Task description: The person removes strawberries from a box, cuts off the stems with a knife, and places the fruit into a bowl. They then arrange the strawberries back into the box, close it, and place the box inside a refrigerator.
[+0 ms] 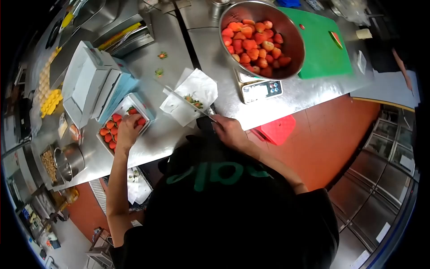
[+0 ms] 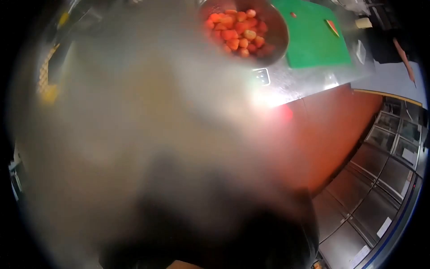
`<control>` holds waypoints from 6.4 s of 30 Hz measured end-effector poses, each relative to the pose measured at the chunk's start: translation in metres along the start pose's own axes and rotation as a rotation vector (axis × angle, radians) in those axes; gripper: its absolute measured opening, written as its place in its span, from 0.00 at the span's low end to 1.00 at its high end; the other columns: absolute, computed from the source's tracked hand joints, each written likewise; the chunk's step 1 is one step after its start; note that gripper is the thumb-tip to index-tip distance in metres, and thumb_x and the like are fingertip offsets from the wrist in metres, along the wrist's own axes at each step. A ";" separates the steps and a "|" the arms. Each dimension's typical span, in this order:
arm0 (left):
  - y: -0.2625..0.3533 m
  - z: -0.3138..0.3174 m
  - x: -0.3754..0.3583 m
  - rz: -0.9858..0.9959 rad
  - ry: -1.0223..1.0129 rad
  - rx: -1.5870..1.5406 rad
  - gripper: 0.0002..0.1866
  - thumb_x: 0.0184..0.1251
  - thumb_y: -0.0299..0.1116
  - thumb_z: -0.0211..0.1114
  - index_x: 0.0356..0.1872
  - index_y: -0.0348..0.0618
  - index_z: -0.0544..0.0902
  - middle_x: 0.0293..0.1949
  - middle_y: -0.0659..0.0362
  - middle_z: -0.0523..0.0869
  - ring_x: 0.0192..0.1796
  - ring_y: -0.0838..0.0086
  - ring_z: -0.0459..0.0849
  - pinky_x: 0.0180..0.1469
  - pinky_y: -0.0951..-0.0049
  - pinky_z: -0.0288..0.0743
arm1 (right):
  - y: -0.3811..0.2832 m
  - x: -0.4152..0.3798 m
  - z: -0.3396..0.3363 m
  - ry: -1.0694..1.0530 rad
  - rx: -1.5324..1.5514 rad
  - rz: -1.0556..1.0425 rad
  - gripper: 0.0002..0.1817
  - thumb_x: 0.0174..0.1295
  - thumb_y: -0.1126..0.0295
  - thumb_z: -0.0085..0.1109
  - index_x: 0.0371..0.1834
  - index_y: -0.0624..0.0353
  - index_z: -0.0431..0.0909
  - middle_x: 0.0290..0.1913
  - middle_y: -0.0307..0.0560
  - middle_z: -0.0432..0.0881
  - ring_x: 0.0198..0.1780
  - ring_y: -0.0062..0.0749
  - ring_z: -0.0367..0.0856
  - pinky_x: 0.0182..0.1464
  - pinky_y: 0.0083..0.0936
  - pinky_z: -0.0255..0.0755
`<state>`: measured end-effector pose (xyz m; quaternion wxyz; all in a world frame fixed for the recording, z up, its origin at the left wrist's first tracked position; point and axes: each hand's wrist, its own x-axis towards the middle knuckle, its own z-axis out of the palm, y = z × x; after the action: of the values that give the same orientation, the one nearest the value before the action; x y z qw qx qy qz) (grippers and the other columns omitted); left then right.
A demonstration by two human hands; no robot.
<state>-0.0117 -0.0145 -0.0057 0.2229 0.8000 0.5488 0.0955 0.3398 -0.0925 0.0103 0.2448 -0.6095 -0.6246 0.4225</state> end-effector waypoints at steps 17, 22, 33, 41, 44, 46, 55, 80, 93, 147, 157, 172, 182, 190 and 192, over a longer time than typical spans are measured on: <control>0.008 -0.003 -0.022 -0.513 0.232 -1.720 0.29 0.66 0.32 0.62 0.68 0.51 0.65 0.52 0.56 0.78 0.47 0.72 0.79 0.43 0.74 0.73 | 0.007 -0.006 0.008 0.039 -0.003 0.044 0.14 0.63 0.75 0.54 0.52 0.63 0.76 0.37 0.62 0.82 0.38 0.50 0.83 0.42 0.33 0.74; 0.066 -0.005 -0.018 -0.481 0.197 -2.021 0.19 0.65 0.33 0.64 0.56 0.45 0.74 0.52 0.52 0.81 0.47 0.68 0.82 0.49 0.71 0.75 | -0.021 0.003 -0.004 0.080 0.009 0.021 0.12 0.65 0.75 0.53 0.50 0.64 0.77 0.24 0.52 0.77 0.24 0.31 0.75 0.32 0.26 0.71; 0.099 0.036 -0.015 -0.453 0.232 -2.035 0.18 0.62 0.24 0.64 0.54 0.39 0.75 0.44 0.55 0.83 0.46 0.68 0.82 0.50 0.68 0.78 | -0.084 0.007 -0.015 0.033 -0.141 -0.578 0.22 0.54 0.81 0.58 0.55 0.61 0.76 0.27 0.47 0.76 0.26 0.35 0.76 0.28 0.28 0.73; 0.127 0.029 -0.017 -0.545 0.118 -2.106 0.12 0.64 0.20 0.60 0.48 0.37 0.78 0.44 0.54 0.83 0.44 0.68 0.83 0.47 0.66 0.80 | -0.087 0.007 -0.018 0.122 -0.339 -0.659 0.29 0.45 0.83 0.60 0.56 0.62 0.76 0.25 0.42 0.71 0.25 0.31 0.74 0.24 0.28 0.73; 0.125 0.024 -0.016 -0.477 -0.026 -2.082 0.09 0.65 0.21 0.60 0.46 0.37 0.78 0.42 0.55 0.84 0.43 0.69 0.83 0.46 0.67 0.80 | -0.088 0.006 -0.018 0.144 -0.351 -0.618 0.29 0.44 0.83 0.61 0.56 0.62 0.76 0.25 0.42 0.71 0.25 0.31 0.74 0.25 0.28 0.73; 0.128 0.026 -0.017 -0.457 0.010 -2.048 0.08 0.65 0.21 0.59 0.44 0.37 0.79 0.42 0.55 0.84 0.42 0.69 0.83 0.46 0.68 0.79 | -0.088 0.006 -0.020 0.134 -0.364 -0.607 0.29 0.44 0.83 0.61 0.56 0.61 0.76 0.25 0.42 0.70 0.25 0.31 0.74 0.25 0.28 0.73; 0.135 0.021 -0.014 -0.443 0.074 -1.780 0.16 0.64 0.25 0.63 0.52 0.38 0.73 0.45 0.59 0.81 0.47 0.76 0.80 0.50 0.76 0.76 | -0.098 0.003 -0.024 0.136 -0.337 -0.697 0.29 0.45 0.82 0.62 0.57 0.62 0.77 0.26 0.41 0.70 0.26 0.30 0.74 0.25 0.25 0.73; 0.147 0.008 0.008 -0.391 -0.066 -1.898 0.19 0.66 0.28 0.60 0.57 0.34 0.73 0.50 0.50 0.81 0.49 0.65 0.82 0.51 0.68 0.76 | -0.049 0.006 -0.033 0.113 -0.161 -0.325 0.27 0.50 0.82 0.58 0.57 0.55 0.77 0.25 0.47 0.73 0.25 0.37 0.76 0.27 0.32 0.73; 0.146 0.018 -0.006 -0.464 -0.032 -1.860 0.15 0.65 0.32 0.62 0.48 0.36 0.75 0.45 0.53 0.82 0.44 0.69 0.82 0.50 0.68 0.76 | -0.034 0.012 -0.038 0.151 -0.339 -0.722 0.28 0.50 0.79 0.60 0.59 0.54 0.75 0.23 0.40 0.69 0.24 0.31 0.74 0.23 0.25 0.73; 0.078 0.033 0.054 -0.034 0.298 0.142 0.14 0.48 0.20 0.60 0.38 0.39 0.81 0.39 0.52 0.83 0.46 0.60 0.79 0.55 0.64 0.68 | 0.013 -0.005 -0.004 0.045 0.417 0.298 0.08 0.68 0.72 0.52 0.36 0.65 0.78 0.23 0.35 0.74 0.24 0.16 0.68 0.27 0.16 0.63; 0.050 0.043 0.047 -0.005 -0.072 0.441 0.04 0.51 0.32 0.65 0.27 0.46 0.84 0.29 0.58 0.85 0.46 0.65 0.79 0.61 0.63 0.58 | 0.020 -0.005 -0.006 0.079 0.407 0.287 0.10 0.67 0.71 0.53 0.46 0.64 0.80 0.24 0.35 0.75 0.25 0.16 0.70 0.28 0.17 0.66; 0.101 0.055 0.072 -0.318 -0.107 -0.762 0.19 0.56 0.19 0.58 0.51 0.39 0.81 0.41 0.53 0.86 0.34 0.70 0.84 0.38 0.72 0.78 | -0.005 0.035 -0.026 -0.216 0.930 0.436 0.11 0.67 0.64 0.54 0.37 0.63 0.77 0.25 0.42 0.77 0.21 0.21 0.72 0.20 0.16 0.65; 0.093 0.070 0.042 -0.206 0.393 0.166 0.20 0.48 0.32 0.72 0.45 0.41 0.80 0.43 0.50 0.82 0.49 0.54 0.78 0.52 0.60 0.72 | 0.031 0.038 -0.014 -0.118 0.940 0.454 0.11 0.68 0.64 0.52 0.39 0.62 0.75 0.25 0.41 0.77 0.20 0.20 0.71 0.19 0.16 0.64; 0.073 0.089 0.043 -0.418 0.174 -0.278 0.17 0.46 0.31 0.70 0.37 0.32 0.79 0.33 0.48 0.85 0.35 0.57 0.84 0.41 0.65 0.77 | 0.037 0.052 -0.020 -0.134 0.668 0.309 0.12 0.70 0.65 0.48 0.33 0.61 0.75 0.24 0.39 0.76 0.20 0.17 0.70 0.19 0.16 0.63; 0.066 0.081 0.049 -0.503 0.120 -0.466 0.18 0.47 0.31 0.68 0.39 0.32 0.79 0.32 0.49 0.85 0.32 0.61 0.84 0.37 0.67 0.77 | 0.035 0.059 -0.015 -0.160 0.641 0.302 0.12 0.70 0.65 0.48 0.33 0.61 0.75 0.24 0.38 0.76 0.20 0.17 0.70 0.19 0.16 0.63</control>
<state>0.0941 -0.0093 -0.0507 0.3836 0.5601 0.7044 0.2071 0.3633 -0.0354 -0.0228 0.3089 -0.5519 -0.3805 0.6747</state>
